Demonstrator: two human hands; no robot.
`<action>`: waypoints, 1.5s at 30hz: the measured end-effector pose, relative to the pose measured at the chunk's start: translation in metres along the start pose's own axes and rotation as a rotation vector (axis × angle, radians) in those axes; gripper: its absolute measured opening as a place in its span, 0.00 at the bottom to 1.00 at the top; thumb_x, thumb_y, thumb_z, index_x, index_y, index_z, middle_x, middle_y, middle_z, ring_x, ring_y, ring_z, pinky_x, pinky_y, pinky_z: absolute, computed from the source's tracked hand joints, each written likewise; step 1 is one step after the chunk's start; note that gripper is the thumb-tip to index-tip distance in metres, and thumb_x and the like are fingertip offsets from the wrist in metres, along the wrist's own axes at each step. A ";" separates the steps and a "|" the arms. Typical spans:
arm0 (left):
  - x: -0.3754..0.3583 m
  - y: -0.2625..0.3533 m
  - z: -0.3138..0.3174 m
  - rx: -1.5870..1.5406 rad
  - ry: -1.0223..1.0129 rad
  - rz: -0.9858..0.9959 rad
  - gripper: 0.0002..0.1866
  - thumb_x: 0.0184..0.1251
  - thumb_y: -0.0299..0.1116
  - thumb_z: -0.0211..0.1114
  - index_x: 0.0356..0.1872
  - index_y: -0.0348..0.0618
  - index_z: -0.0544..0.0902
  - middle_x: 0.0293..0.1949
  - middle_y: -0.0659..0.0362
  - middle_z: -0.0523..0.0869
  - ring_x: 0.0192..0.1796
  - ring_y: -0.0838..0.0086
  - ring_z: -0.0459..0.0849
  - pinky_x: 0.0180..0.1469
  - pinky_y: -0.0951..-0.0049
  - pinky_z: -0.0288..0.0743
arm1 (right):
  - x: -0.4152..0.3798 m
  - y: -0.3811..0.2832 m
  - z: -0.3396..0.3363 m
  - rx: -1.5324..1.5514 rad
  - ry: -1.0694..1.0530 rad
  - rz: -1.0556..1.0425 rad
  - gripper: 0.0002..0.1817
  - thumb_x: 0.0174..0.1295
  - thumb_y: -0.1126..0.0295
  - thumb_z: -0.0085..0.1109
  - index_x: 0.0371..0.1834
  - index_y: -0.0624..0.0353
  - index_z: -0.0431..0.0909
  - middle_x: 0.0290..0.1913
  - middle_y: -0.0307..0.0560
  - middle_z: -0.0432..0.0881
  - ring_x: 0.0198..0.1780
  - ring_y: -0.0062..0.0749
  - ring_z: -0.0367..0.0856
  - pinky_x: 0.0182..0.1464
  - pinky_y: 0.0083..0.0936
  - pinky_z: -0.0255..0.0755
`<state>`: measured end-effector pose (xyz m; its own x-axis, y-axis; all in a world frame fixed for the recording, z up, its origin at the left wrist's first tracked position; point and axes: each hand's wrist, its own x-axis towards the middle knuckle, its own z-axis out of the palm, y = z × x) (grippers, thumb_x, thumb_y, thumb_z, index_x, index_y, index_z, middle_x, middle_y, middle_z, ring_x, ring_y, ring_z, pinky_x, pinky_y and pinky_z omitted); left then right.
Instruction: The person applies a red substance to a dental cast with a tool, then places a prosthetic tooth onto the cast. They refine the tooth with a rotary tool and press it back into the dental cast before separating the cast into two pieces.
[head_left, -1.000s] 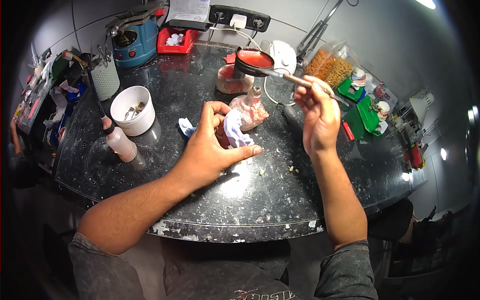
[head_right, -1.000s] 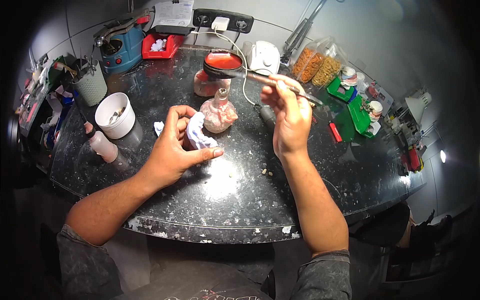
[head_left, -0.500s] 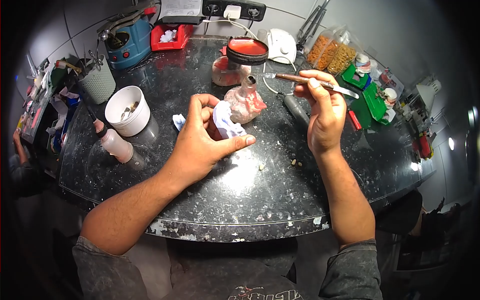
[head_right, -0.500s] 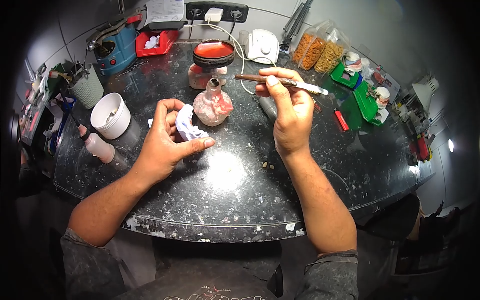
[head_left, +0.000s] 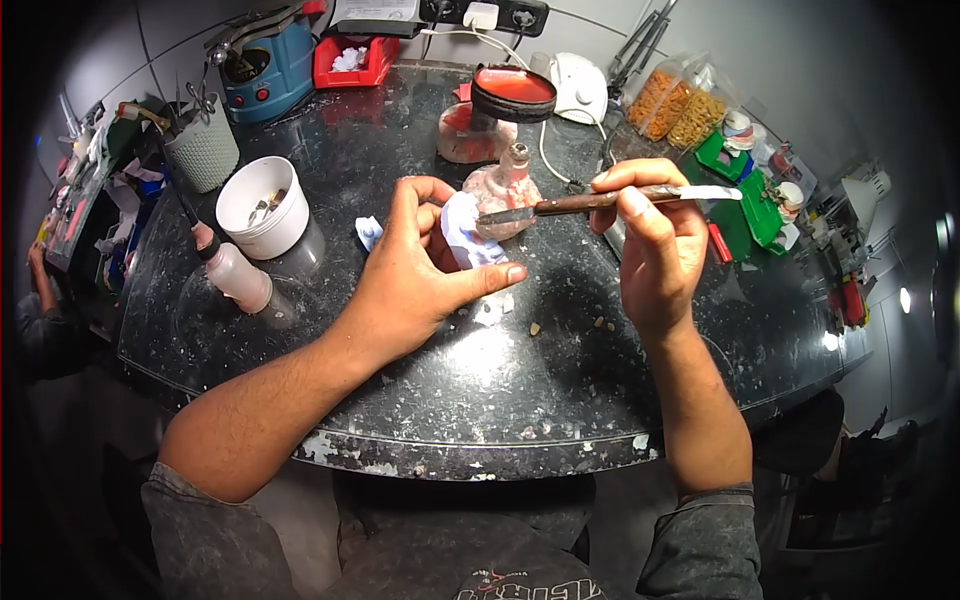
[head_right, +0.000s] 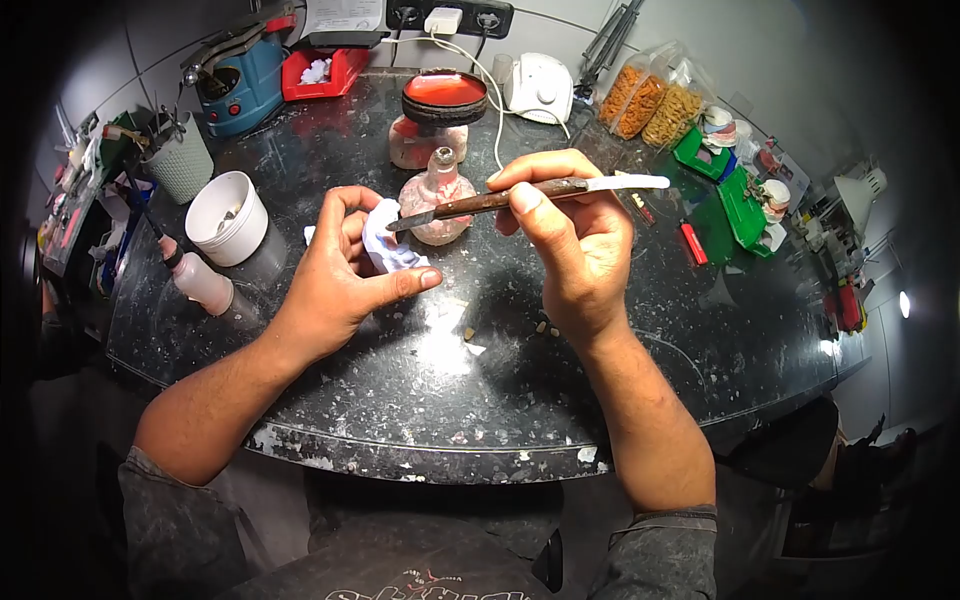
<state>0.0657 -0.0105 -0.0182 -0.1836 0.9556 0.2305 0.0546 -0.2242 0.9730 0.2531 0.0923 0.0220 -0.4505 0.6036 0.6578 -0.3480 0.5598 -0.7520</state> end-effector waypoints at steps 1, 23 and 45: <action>0.000 0.000 0.000 0.000 0.000 -0.001 0.37 0.53 0.26 0.78 0.56 0.41 0.59 0.49 0.52 0.81 0.51 0.75 0.80 0.53 0.74 0.76 | 0.000 0.001 -0.001 -0.007 -0.008 -0.001 0.11 0.66 0.68 0.57 0.43 0.65 0.79 0.35 0.42 0.81 0.35 0.21 0.78 0.40 0.18 0.71; 0.000 0.000 -0.002 0.042 -0.007 -0.019 0.37 0.53 0.27 0.79 0.56 0.42 0.60 0.48 0.54 0.81 0.51 0.76 0.80 0.53 0.75 0.74 | -0.001 0.004 -0.003 0.034 -0.072 0.023 0.12 0.65 0.68 0.58 0.44 0.66 0.78 0.39 0.45 0.82 0.39 0.23 0.78 0.45 0.22 0.73; -0.001 0.003 -0.001 0.001 -0.021 -0.017 0.37 0.53 0.30 0.79 0.57 0.42 0.60 0.47 0.55 0.81 0.49 0.77 0.80 0.52 0.75 0.75 | 0.001 0.007 -0.003 0.027 -0.045 0.025 0.11 0.67 0.68 0.57 0.45 0.65 0.78 0.38 0.44 0.81 0.38 0.22 0.78 0.44 0.20 0.72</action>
<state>0.0650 -0.0119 -0.0159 -0.1641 0.9630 0.2136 0.0528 -0.2077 0.9768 0.2525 0.0983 0.0171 -0.4955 0.5908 0.6368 -0.3577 0.5292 -0.7694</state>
